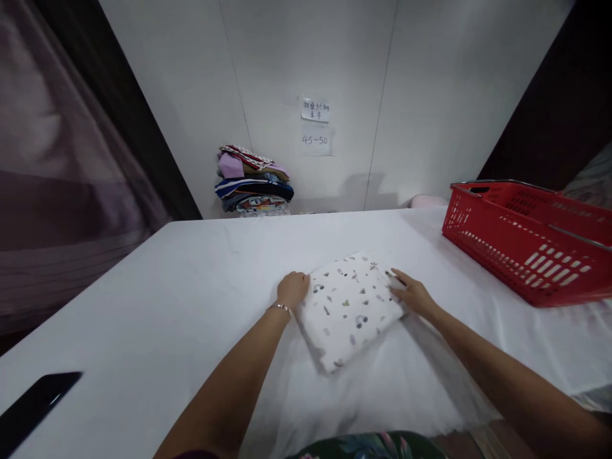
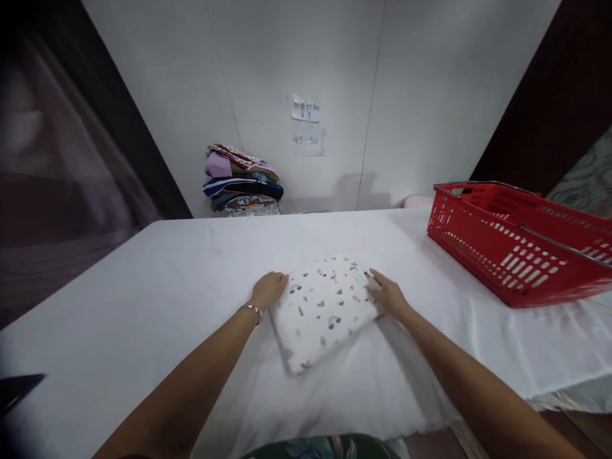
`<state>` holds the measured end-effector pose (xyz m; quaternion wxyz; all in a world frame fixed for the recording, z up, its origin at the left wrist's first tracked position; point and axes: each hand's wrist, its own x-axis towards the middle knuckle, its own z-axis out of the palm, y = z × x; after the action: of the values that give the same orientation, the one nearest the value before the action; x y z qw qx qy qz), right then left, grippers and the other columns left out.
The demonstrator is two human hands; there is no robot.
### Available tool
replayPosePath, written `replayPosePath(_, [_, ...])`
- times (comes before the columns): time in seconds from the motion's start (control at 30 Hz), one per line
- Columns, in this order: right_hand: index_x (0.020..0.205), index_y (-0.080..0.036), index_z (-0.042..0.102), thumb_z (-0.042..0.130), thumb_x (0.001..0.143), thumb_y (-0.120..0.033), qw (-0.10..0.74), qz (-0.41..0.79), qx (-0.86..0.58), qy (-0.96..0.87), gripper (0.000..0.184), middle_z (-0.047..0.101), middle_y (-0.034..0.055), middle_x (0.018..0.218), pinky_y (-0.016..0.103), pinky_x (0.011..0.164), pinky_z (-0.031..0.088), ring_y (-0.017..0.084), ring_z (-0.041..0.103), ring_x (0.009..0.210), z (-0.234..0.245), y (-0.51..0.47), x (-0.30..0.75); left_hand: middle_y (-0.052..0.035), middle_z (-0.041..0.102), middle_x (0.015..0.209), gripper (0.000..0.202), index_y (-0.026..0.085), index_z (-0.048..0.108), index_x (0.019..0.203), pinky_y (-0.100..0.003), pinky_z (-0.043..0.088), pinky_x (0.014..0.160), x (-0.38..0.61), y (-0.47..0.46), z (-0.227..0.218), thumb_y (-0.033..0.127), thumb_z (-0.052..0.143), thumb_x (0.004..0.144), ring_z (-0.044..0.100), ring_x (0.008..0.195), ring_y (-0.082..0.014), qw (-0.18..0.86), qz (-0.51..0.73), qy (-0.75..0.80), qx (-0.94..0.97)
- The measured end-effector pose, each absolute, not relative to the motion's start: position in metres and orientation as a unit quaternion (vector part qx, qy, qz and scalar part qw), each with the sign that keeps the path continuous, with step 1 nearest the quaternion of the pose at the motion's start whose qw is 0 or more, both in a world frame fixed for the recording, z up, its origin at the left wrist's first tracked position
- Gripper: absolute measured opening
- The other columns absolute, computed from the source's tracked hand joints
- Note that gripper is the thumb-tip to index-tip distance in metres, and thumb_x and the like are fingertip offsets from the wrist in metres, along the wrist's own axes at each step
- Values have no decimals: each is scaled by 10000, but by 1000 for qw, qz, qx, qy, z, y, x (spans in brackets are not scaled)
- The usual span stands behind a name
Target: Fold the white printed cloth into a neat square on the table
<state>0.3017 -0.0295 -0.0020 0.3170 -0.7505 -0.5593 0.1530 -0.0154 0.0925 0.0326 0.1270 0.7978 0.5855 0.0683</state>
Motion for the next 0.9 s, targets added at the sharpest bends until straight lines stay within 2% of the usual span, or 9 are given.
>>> replayPosePath(0.07, [1260, -161, 522, 501, 758, -232, 259, 75, -764, -587, 507, 606, 87, 1202, 396, 944, 431, 255, 561, 1089, 10, -5, 320, -85, 682, 905, 408, 186, 662, 843, -284, 429, 663, -15, 69, 31, 394, 312, 877, 624, 813, -202, 151, 53, 583, 796])
replayPosePath(0.13, [1218, -100, 557, 494, 761, -216, 243, 48, -770, -589, 476, 601, 143, 1192, 441, 974, 394, 304, 521, 1132, 21, 16, 328, -61, 691, 884, 397, 204, 644, 855, -271, 420, 627, -14, 44, 28, 457, 339, 864, 627, 783, -192, 171, 48, 575, 799])
replayPosePath(0.2, [1224, -92, 550, 481, 777, -221, 238, 30, -767, -595, 471, 561, 155, 1244, 457, 1016, 340, 314, 468, 1187, 28, 28, 320, -53, 692, 865, 393, 207, 625, 841, -268, 402, 595, -12, 24, 25, 492, 355, 852, 623, 761, -193, 207, 60, 569, 794])
replayPosePath(0.33, [1289, -135, 486, 401, 870, -315, 222, 13, -689, -690, 464, 456, 110, 1365, 429, 1085, 217, 252, 340, 1296, 29, 25, 261, -32, 688, 818, 394, 217, 601, 785, -258, 374, 570, -10, 9, 20, 511, 349, 857, 613, 726, -180, 243, 88, 584, 770])
replayPosePath(0.43, [1372, -156, 370, 371, 889, -454, 179, 53, -645, -741, 568, 322, 100, 1452, 464, 1096, 138, 248, 197, 1363, 21, 15, 211, -48, 685, 842, 406, 214, 604, 809, -268, 380, 621, -9, 7, 17, 495, 320, 881, 614, 762, -186, 202, 105, 586, 778])
replayPosePath(0.53, [1411, -153, 289, 329, 890, -528, 132, 88, -637, -754, 643, 220, 118, 1489, 467, 1094, 117, 251, 134, 1378, 10, 11, 182, -61, 681, 852, 415, 207, 602, 831, -279, 379, 652, -8, 5, 15, 458, 282, 907, 617, 789, -191, 160, 111, 582, 790])
replayPosePath(0.73, [1400, -150, 315, 326, 897, -514, 120, 73, -636, -759, 621, 200, 131, 1492, 479, 1091, 126, 266, 143, 1375, -1, 13, 178, -55, 673, 829, 404, 206, 586, 820, -277, 365, 644, -9, 2, 15, 408, 253, 927, 611, 769, -180, 154, 113, 570, 799])
replayPosePath(0.8, [1358, -181, 395, 348, 902, -461, 144, 96, -629, -758, 537, 290, 106, 1466, 464, 1084, 182, 260, 220, 1355, 3, 18, 185, -55, 669, 823, 403, 207, 584, 815, -275, 363, 643, -10, 3, 14, 402, 250, 928, 608, 764, -180, 157, 118, 564, 802])
replayPosePath(0.9, [1261, -194, 520, 365, 888, -263, 208, 90, -622, -749, 410, 445, 76, 1378, 421, 1054, 282, 236, 374, 1278, 12, 34, 198, -51, 660, 814, 399, 207, 586, 808, -276, 367, 643, -12, 5, 11, 422, 269, 919, 605, 766, -184, 172, 126, 563, 799])
